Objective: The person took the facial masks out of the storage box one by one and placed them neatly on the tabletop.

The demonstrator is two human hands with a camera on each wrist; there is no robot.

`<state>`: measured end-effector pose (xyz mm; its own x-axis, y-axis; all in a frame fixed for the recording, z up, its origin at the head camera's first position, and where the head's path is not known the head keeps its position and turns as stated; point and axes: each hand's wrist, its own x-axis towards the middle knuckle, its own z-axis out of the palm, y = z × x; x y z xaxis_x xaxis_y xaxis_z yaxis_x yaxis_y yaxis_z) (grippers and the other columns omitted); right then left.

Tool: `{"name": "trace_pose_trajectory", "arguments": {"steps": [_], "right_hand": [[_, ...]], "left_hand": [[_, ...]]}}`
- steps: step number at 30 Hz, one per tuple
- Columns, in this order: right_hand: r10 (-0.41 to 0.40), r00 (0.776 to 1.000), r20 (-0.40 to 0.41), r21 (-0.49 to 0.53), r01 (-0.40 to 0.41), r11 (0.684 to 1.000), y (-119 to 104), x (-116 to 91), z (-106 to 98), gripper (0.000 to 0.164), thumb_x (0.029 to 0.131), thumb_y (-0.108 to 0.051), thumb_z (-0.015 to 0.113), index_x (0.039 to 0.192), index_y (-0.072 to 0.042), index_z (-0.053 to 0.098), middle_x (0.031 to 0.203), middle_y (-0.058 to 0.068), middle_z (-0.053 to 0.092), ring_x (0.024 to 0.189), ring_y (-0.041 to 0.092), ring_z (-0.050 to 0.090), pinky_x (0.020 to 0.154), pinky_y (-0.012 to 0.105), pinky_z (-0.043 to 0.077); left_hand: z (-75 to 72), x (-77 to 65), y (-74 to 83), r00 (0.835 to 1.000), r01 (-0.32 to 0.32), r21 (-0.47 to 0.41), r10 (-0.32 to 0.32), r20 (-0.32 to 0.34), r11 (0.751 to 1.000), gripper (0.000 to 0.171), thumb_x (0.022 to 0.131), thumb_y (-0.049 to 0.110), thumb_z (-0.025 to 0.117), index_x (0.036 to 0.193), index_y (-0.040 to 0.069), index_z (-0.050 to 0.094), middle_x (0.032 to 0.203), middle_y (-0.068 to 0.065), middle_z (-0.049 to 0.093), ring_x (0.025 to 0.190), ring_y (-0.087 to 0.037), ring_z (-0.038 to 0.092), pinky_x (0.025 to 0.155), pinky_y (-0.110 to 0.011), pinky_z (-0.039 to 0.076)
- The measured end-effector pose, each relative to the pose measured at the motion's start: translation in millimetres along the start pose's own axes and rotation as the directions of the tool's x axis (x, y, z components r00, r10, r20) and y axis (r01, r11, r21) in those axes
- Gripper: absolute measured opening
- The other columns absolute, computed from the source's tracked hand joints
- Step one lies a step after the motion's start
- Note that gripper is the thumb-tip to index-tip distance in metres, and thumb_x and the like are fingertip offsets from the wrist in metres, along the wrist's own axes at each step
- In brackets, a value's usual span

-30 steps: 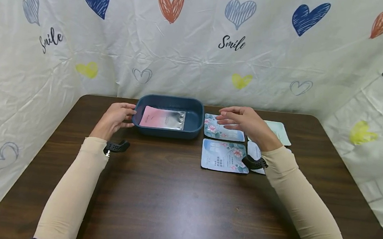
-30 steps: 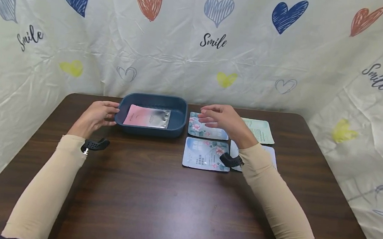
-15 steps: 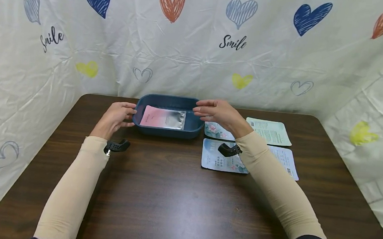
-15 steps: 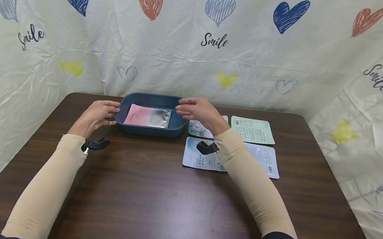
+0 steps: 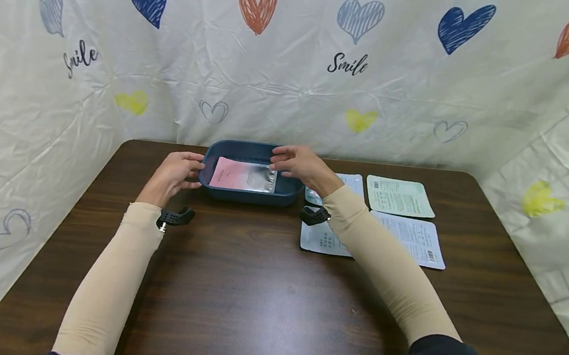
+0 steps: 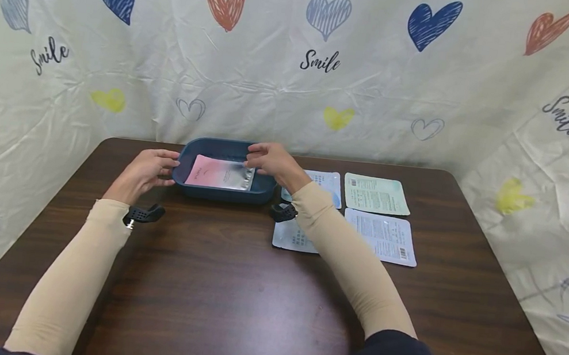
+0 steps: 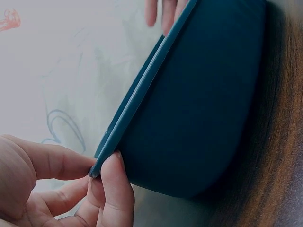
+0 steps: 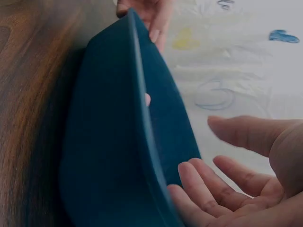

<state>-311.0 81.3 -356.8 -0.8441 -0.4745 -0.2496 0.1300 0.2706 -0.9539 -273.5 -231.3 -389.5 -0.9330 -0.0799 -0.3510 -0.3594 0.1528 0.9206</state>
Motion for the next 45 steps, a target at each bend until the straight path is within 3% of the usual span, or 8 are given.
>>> {"name": "trace_pose_trajectory", "arguments": {"steps": [9, 15, 25, 28, 32, 35, 41, 45], "right_hand": [[0.041, 0.997, -0.059, -0.086, -0.046, 0.995, 9, 21, 16, 0.057, 0.096, 0.000, 0.065, 0.150, -0.004, 0.047, 0.147, 0.018, 0.053, 0.133, 0.030, 0.054, 0.115, 0.053, 0.038], [0.070, 0.992, -0.102, -0.078, -0.078, 0.994, 14, 26, 24, 0.050, 0.095, 0.003, 0.065, 0.144, -0.003, 0.054, 0.141, 0.017, 0.058, 0.127, 0.029, 0.058, 0.111, 0.053, 0.043], [-0.074, 0.978, -0.195, -0.176, 0.039, 0.984, 14, 22, 29, 0.042, 0.092, 0.006, 0.068, 0.133, -0.005, 0.064, 0.141, 0.017, 0.056, 0.120, 0.030, 0.055, 0.099, 0.042, 0.053], [-0.095, 0.967, -0.235, -0.176, 0.054, 0.983, 12, 19, 29, 0.043, 0.093, 0.005, 0.067, 0.133, -0.008, 0.064, 0.145, 0.015, 0.051, 0.126, 0.031, 0.051, 0.098, 0.040, 0.053], [-0.091, 0.964, -0.250, -0.131, 0.060, 0.990, 9, 16, 30, 0.046, 0.093, 0.006, 0.067, 0.136, -0.009, 0.063, 0.155, 0.011, 0.042, 0.136, 0.031, 0.048, 0.101, 0.039, 0.053], [-0.076, 0.972, -0.224, -0.068, 0.063, 0.996, 8, 14, 30, 0.054, 0.092, 0.010, 0.065, 0.142, -0.009, 0.058, 0.158, 0.011, 0.039, 0.128, 0.031, 0.056, 0.102, 0.041, 0.053], [0.006, 0.986, -0.169, 0.071, 0.006, 0.997, 6, 15, 32, 0.081, 0.093, 0.010, 0.064, 0.161, -0.011, 0.025, 0.154, 0.020, 0.044, 0.119, 0.035, 0.063, 0.097, 0.045, 0.056], [0.074, 0.987, -0.144, 0.093, -0.061, 0.994, 6, 17, 35, 0.074, 0.096, 0.000, 0.066, 0.159, -0.003, 0.027, 0.141, 0.023, 0.057, 0.117, 0.034, 0.066, 0.093, 0.043, 0.058]], "left_hand": [[3.7, 0.6, -1.0, 1.000, -0.007, -0.002, 0.007, -0.001, 1.000, 0.041, 0.104, 0.012, 0.056, 0.144, 0.005, 0.052, 0.122, -0.012, 0.056, 0.099, -0.025, 0.058, 0.070, -0.026, 0.061], [4.8, 1.7, -1.1, 1.000, -0.007, -0.007, 0.007, 0.003, 1.000, 0.041, 0.104, 0.012, 0.055, 0.144, 0.005, 0.052, 0.124, -0.014, 0.056, 0.098, -0.024, 0.058, 0.070, -0.026, 0.061], [3.2, 0.5, 0.6, 1.000, -0.005, 0.010, 0.005, -0.007, 1.000, 0.042, 0.105, 0.013, 0.054, 0.145, 0.006, 0.052, 0.126, -0.013, 0.055, 0.099, -0.023, 0.057, 0.073, -0.027, 0.061], [2.6, 0.1, 0.6, 1.000, -0.005, 0.012, 0.005, -0.008, 1.000, 0.042, 0.104, 0.013, 0.055, 0.146, 0.006, 0.051, 0.125, -0.013, 0.055, 0.099, -0.023, 0.057, 0.073, -0.027, 0.061], [1.7, 0.1, 0.2, 1.000, 0.001, 0.011, -0.001, -0.009, 1.000, 0.043, 0.104, 0.014, 0.055, 0.146, 0.006, 0.051, 0.128, -0.014, 0.055, 0.102, -0.025, 0.058, 0.073, -0.027, 0.061], [0.7, -0.4, -0.1, 1.000, 0.003, 0.012, -0.003, -0.007, 1.000, 0.043, 0.104, 0.014, 0.055, 0.146, 0.006, 0.051, 0.129, -0.014, 0.055, 0.103, -0.026, 0.058, 0.073, -0.027, 0.061], [-0.4, -0.2, -1.4, 1.000, -0.003, 0.011, 0.003, -0.002, 1.000, 0.044, 0.104, 0.013, 0.055, 0.147, 0.005, 0.050, 0.127, -0.014, 0.055, 0.099, -0.023, 0.058, 0.072, -0.027, 0.061], [-0.3, 0.7, -2.0, 1.000, 0.000, 0.013, 0.000, -0.004, 1.000, 0.044, 0.104, 0.013, 0.055, 0.147, 0.006, 0.050, 0.127, -0.014, 0.054, 0.098, -0.022, 0.058, 0.073, -0.027, 0.061]]}}
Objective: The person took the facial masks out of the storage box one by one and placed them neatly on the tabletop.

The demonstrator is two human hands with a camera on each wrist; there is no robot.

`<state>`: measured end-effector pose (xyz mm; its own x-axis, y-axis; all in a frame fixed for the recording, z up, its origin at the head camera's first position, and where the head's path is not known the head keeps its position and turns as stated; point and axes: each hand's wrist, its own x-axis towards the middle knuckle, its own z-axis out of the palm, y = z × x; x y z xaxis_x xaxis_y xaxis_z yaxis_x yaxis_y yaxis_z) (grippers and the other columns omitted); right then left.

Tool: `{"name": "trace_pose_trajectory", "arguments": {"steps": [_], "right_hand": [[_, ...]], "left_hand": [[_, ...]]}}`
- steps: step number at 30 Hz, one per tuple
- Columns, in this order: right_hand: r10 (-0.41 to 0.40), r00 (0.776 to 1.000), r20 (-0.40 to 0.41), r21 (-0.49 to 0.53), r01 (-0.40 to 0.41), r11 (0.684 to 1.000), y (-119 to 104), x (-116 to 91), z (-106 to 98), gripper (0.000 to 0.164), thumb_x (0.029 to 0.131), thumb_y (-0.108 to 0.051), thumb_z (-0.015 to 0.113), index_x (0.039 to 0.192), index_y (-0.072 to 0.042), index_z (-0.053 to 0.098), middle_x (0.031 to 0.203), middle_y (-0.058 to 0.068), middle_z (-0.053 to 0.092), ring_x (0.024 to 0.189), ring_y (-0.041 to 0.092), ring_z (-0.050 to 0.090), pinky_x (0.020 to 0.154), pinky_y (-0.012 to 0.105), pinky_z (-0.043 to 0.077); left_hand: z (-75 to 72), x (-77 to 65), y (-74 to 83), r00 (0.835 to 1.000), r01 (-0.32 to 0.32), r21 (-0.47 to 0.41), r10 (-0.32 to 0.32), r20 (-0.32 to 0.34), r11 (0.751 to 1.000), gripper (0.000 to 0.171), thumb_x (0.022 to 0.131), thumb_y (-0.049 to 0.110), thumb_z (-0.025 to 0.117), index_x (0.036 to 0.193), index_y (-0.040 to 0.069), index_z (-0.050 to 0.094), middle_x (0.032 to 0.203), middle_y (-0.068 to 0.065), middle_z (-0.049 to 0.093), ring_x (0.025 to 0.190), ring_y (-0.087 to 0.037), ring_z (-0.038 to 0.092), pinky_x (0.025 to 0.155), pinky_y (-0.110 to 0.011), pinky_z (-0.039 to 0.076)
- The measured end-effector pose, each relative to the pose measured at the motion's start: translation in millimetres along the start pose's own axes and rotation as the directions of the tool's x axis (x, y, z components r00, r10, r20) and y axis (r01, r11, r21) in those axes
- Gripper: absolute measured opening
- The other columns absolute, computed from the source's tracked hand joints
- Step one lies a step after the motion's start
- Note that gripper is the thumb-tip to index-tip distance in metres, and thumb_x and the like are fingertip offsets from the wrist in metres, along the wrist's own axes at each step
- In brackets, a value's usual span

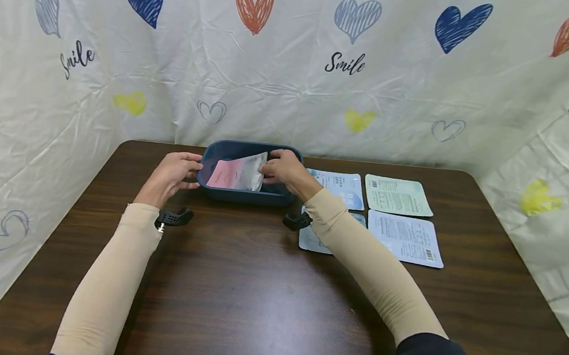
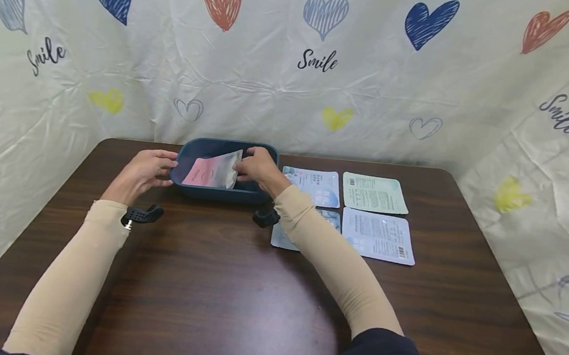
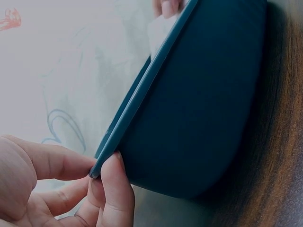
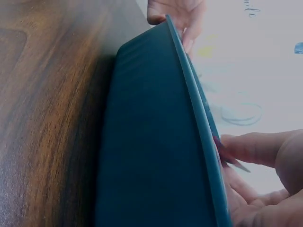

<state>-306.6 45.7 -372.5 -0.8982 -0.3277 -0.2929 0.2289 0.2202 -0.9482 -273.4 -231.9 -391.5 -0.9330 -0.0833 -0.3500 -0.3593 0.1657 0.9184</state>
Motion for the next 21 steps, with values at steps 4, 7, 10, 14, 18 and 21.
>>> {"name": "trace_pose_trajectory", "arguments": {"steps": [4, 7, 10, 14, 18, 21], "right_hand": [[0.006, 0.999, 0.045, -0.084, -0.002, 0.996, 3, 2, 3, 0.051, 0.100, -0.008, 0.064, 0.145, 0.004, 0.046, 0.125, 0.022, 0.065, 0.108, 0.031, 0.070, 0.086, 0.039, 0.061], [-0.005, 0.997, 0.071, -0.141, 0.015, 0.990, 4, 2, 6, 0.041, 0.102, -0.009, 0.061, 0.139, 0.005, 0.051, 0.121, 0.021, 0.066, 0.105, 0.030, 0.071, 0.084, 0.038, 0.061], [-0.022, 0.998, 0.066, -0.175, 0.033, 0.984, 4, 1, 6, 0.037, 0.103, -0.010, 0.059, 0.137, 0.003, 0.054, 0.117, 0.020, 0.067, 0.101, 0.028, 0.071, 0.083, 0.037, 0.062], [-0.048, 0.998, 0.051, -0.178, 0.056, 0.982, 2, -2, 2, 0.034, 0.103, -0.012, 0.059, 0.134, 0.002, 0.057, 0.113, 0.019, 0.068, 0.097, 0.027, 0.072, 0.081, 0.035, 0.062], [-0.060, 0.998, 0.032, -0.134, 0.064, 0.989, -1, -7, -5, 0.036, 0.102, -0.012, 0.061, 0.135, 0.002, 0.057, 0.113, 0.019, 0.069, 0.097, 0.026, 0.073, 0.080, 0.035, 0.062], [-0.069, 0.997, 0.025, -0.096, 0.071, 0.993, -4, -14, -11, 0.036, 0.102, -0.010, 0.060, 0.136, 0.002, 0.056, 0.115, 0.019, 0.069, 0.099, 0.027, 0.073, 0.080, 0.036, 0.062]], "left_hand": [[0.1, -0.1, 0.4, 1.000, 0.001, 0.002, -0.001, -0.002, 1.000, 0.044, 0.104, 0.013, 0.055, 0.147, 0.006, 0.051, 0.127, -0.014, 0.054, 0.097, -0.022, 0.058, 0.072, -0.027, 0.061], [0.0, 0.6, 0.7, 1.000, 0.001, -0.002, -0.001, -0.003, 1.000, 0.043, 0.104, 0.013, 0.055, 0.146, 0.006, 0.051, 0.126, -0.014, 0.055, 0.099, -0.023, 0.059, 0.072, -0.027, 0.061], [-0.2, 1.7, 0.8, 1.000, -0.006, -0.006, 0.006, 0.008, 1.000, 0.043, 0.104, 0.013, 0.055, 0.146, 0.005, 0.051, 0.124, -0.013, 0.055, 0.099, -0.024, 0.059, 0.071, -0.027, 0.061], [-0.4, 1.3, 0.8, 1.000, -0.001, -0.003, 0.001, 0.008, 1.000, 0.044, 0.104, 0.013, 0.056, 0.146, 0.005, 0.051, 0.123, -0.012, 0.055, 0.098, -0.023, 0.059, 0.073, -0.028, 0.061], [-0.2, 0.4, 1.0, 1.000, 0.011, 0.003, -0.011, -0.007, 1.000, 0.042, 0.104, 0.014, 0.056, 0.145, 0.007, 0.052, 0.124, -0.011, 0.055, 0.097, -0.022, 0.059, 0.075, -0.028, 0.062], [0.2, 0.4, 1.2, 1.000, 0.011, 0.001, -0.011, -0.008, 1.000, 0.042, 0.104, 0.014, 0.056, 0.145, 0.006, 0.052, 0.123, -0.011, 0.056, 0.096, -0.021, 0.060, 0.075, -0.028, 0.062]]}}
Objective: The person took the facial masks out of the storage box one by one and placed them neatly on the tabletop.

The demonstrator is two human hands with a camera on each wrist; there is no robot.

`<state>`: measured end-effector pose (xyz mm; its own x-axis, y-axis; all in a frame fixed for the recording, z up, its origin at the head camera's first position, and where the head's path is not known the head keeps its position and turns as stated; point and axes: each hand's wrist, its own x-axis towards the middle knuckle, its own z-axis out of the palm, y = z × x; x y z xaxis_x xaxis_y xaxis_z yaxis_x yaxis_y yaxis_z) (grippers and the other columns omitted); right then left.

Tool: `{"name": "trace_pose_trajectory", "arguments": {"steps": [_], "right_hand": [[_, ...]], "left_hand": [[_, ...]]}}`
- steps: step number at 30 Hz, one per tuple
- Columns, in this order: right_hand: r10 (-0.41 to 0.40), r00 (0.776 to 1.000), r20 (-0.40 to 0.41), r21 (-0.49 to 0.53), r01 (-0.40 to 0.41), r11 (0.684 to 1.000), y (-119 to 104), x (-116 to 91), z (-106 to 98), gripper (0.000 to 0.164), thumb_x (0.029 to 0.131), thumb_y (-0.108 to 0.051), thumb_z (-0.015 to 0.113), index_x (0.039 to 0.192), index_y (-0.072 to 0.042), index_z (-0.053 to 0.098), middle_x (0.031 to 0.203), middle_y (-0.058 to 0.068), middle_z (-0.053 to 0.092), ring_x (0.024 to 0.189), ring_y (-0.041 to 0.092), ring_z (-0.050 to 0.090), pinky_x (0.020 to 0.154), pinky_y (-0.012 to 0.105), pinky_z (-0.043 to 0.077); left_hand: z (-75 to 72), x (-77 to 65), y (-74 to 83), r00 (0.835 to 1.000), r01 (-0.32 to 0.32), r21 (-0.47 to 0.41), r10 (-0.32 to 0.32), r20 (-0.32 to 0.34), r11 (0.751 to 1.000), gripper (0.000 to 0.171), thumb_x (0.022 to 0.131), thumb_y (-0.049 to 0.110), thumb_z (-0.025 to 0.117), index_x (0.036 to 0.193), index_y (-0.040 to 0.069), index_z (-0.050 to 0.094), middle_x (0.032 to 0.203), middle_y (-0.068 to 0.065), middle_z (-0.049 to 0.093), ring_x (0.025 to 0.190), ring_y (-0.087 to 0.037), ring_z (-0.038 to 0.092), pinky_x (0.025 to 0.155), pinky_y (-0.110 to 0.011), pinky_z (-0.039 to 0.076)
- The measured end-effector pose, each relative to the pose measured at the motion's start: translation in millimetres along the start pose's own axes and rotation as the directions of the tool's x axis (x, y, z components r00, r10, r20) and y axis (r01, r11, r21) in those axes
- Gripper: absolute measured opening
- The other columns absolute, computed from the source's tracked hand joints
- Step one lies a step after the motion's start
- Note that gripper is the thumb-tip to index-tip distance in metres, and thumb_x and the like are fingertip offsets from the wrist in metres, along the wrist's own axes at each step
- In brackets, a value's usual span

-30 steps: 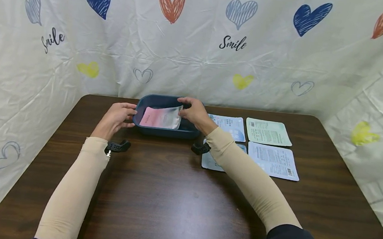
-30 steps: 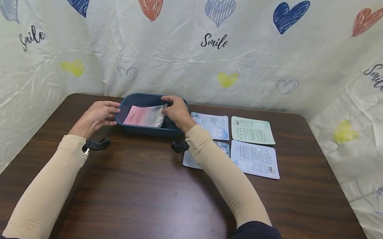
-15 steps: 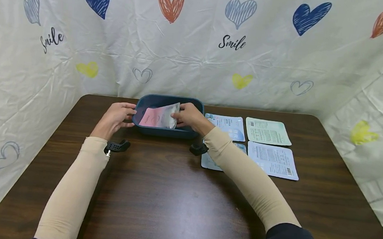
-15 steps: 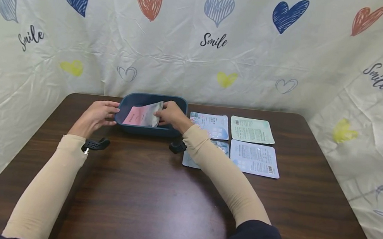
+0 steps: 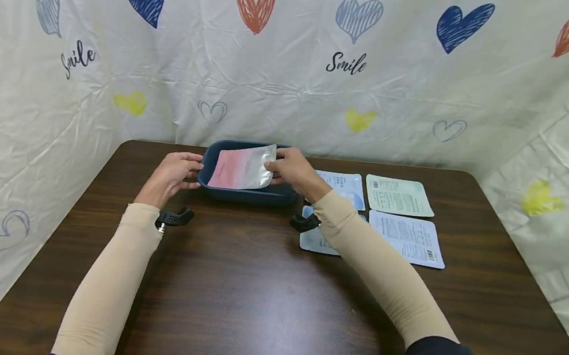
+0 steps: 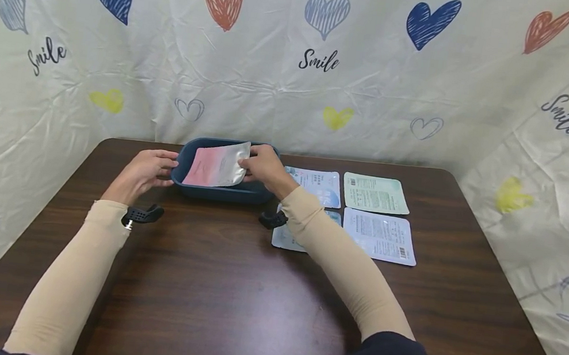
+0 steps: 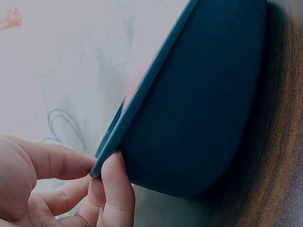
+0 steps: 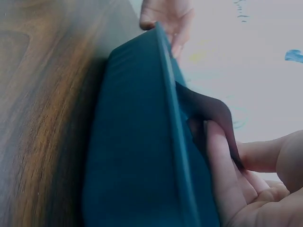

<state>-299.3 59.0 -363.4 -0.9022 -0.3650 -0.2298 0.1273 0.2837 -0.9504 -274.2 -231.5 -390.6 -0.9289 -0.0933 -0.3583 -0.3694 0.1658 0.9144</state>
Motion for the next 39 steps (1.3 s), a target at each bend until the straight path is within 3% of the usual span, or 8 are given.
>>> {"name": "trace_pose_trajectory", "arguments": {"steps": [13, 23, 29, 39], "right_hand": [[-0.026, 1.000, 0.000, 0.079, 0.025, 0.997, -3, -36, -32, 0.035, 0.102, -0.010, 0.061, 0.135, 0.002, 0.057, 0.116, 0.020, 0.070, 0.097, 0.025, 0.074, 0.081, 0.035, 0.062], [-0.013, 1.000, 0.009, 0.110, 0.012, 0.994, 7, -71, -55, 0.040, 0.102, -0.011, 0.061, 0.139, 0.000, 0.053, 0.105, 0.008, 0.071, 0.091, 0.017, 0.072, 0.079, 0.030, 0.061], [-0.034, 0.999, 0.025, 0.149, 0.030, 0.988, 16, -92, -69, 0.043, 0.103, -0.008, 0.058, 0.144, 0.000, 0.048, 0.106, 0.009, 0.071, 0.089, 0.018, 0.073, 0.079, 0.032, 0.061], [-0.016, 0.996, 0.082, 0.108, 0.007, 0.994, 29, -130, -94, 0.059, 0.105, -0.013, 0.055, 0.156, 0.002, 0.027, 0.102, 0.003, 0.072, 0.094, 0.015, 0.072, 0.080, 0.033, 0.060]], "left_hand": [[-0.2, 1.1, -1.6, 1.000, -0.008, 0.005, 0.008, -0.015, 1.000, 0.040, 0.104, 0.012, 0.055, 0.144, 0.006, 0.053, 0.120, -0.010, 0.056, 0.091, -0.019, 0.061, 0.073, -0.029, 0.062], [-2.3, 1.2, -1.9, 1.000, -0.020, -0.016, 0.020, 0.004, 1.000, 0.040, 0.104, 0.010, 0.055, 0.143, 0.005, 0.052, 0.115, -0.007, 0.056, 0.084, -0.014, 0.062, 0.068, -0.027, 0.061], [-2.3, 1.9, -3.2, 1.000, -0.018, -0.009, 0.019, 0.012, 1.000, 0.041, 0.104, 0.011, 0.055, 0.144, 0.005, 0.052, 0.114, -0.007, 0.057, 0.084, -0.014, 0.063, 0.072, -0.028, 0.062], [-1.5, 0.2, -2.5, 1.000, -0.025, 0.003, 0.024, 0.009, 1.000, 0.041, 0.104, 0.012, 0.055, 0.144, 0.005, 0.052, 0.117, -0.009, 0.057, 0.088, -0.015, 0.062, 0.071, -0.027, 0.061]]}}
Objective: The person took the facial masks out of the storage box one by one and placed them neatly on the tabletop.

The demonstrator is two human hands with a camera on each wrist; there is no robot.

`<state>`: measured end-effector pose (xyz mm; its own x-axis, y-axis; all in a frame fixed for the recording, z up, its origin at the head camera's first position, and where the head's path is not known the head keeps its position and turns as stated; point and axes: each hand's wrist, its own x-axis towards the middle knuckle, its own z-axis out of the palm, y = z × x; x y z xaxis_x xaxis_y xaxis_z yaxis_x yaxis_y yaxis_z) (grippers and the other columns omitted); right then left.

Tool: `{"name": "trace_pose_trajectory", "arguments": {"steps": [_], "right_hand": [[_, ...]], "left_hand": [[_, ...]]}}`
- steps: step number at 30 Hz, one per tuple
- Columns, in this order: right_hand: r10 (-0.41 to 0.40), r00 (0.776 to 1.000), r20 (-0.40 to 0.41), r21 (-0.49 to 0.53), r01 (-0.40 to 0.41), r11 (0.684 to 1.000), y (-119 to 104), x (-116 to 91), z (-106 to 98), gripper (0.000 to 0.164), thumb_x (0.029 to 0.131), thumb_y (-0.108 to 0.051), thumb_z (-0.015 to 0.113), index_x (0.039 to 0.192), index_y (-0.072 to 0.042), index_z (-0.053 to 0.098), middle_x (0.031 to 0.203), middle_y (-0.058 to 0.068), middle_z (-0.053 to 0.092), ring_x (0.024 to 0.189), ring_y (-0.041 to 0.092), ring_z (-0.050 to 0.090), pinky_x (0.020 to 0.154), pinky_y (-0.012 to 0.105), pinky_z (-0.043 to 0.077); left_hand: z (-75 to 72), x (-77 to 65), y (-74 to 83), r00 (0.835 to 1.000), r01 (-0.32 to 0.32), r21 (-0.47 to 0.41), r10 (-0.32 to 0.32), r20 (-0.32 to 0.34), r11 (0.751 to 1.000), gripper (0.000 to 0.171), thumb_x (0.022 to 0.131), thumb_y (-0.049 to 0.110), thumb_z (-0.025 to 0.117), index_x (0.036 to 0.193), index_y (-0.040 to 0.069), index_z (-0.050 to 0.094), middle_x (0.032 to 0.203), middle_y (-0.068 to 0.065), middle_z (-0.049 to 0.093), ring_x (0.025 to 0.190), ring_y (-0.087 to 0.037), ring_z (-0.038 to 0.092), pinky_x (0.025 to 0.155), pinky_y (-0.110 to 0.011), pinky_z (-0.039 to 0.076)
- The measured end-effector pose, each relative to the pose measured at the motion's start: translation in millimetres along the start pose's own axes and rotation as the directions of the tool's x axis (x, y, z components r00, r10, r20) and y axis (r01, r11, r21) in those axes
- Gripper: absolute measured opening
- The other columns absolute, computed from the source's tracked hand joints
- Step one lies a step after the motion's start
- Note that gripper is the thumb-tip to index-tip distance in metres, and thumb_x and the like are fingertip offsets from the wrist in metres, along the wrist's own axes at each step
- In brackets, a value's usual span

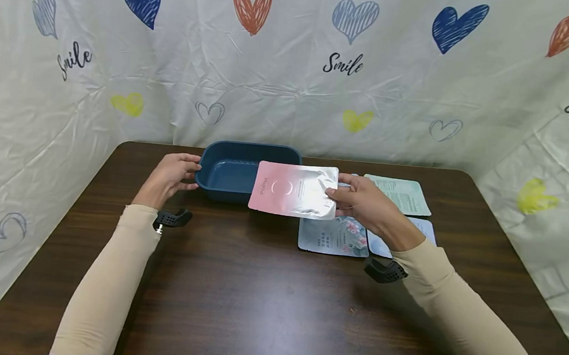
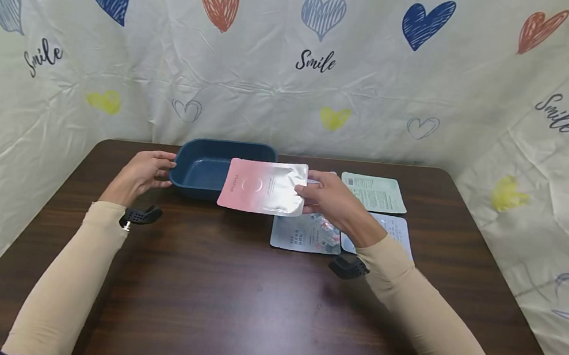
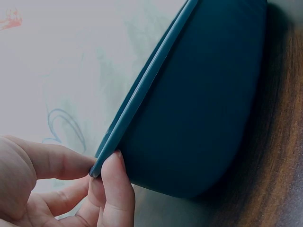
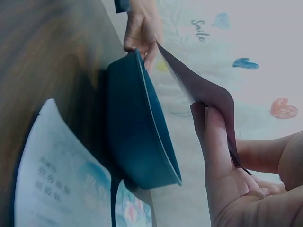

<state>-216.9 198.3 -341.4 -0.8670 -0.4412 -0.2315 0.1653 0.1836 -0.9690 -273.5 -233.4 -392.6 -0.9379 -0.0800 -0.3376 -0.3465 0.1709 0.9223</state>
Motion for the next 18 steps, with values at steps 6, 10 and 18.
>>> {"name": "trace_pose_trajectory", "arguments": {"steps": [6, 10, 18], "right_hand": [[0.026, 1.000, -0.005, -0.063, -0.027, 0.998, 7, -22, -9, 0.074, 0.105, -0.020, 0.057, 0.160, 0.001, 0.013, 0.117, 0.013, 0.070, 0.099, 0.011, 0.069, 0.084, 0.032, 0.059], [0.047, 0.999, -0.013, -0.063, -0.048, 0.997, 13, -34, -13, 0.081, 0.104, -0.022, 0.059, 0.161, 0.001, 0.006, 0.134, 0.024, 0.059, 0.103, 0.007, 0.066, 0.084, 0.032, 0.058], [0.058, 0.998, -0.012, -0.017, -0.058, 0.998, 26, -56, -19, 0.069, 0.103, -0.016, 0.061, 0.155, 0.006, 0.022, 0.094, -0.001, 0.070, 0.083, 0.009, 0.066, 0.074, 0.029, 0.058]], "left_hand": [[-0.1, -0.5, 1.8, 1.000, -0.006, -0.003, 0.006, 0.001, 1.000, 0.040, 0.104, 0.012, 0.055, 0.144, 0.004, 0.052, 0.118, -0.010, 0.057, 0.086, -0.015, 0.062, 0.070, -0.027, 0.061], [-0.1, -0.1, 2.5, 1.000, -0.011, -0.003, 0.011, 0.005, 1.000, 0.041, 0.104, 0.012, 0.055, 0.145, 0.004, 0.052, 0.118, -0.010, 0.057, 0.087, -0.015, 0.062, 0.070, -0.027, 0.061], [0.2, -0.6, 1.0, 1.000, 0.001, 0.002, -0.001, 0.003, 1.000, 0.041, 0.105, 0.012, 0.054, 0.145, 0.005, 0.052, 0.124, -0.011, 0.056, 0.097, -0.020, 0.062, 0.072, -0.028, 0.061]]}}
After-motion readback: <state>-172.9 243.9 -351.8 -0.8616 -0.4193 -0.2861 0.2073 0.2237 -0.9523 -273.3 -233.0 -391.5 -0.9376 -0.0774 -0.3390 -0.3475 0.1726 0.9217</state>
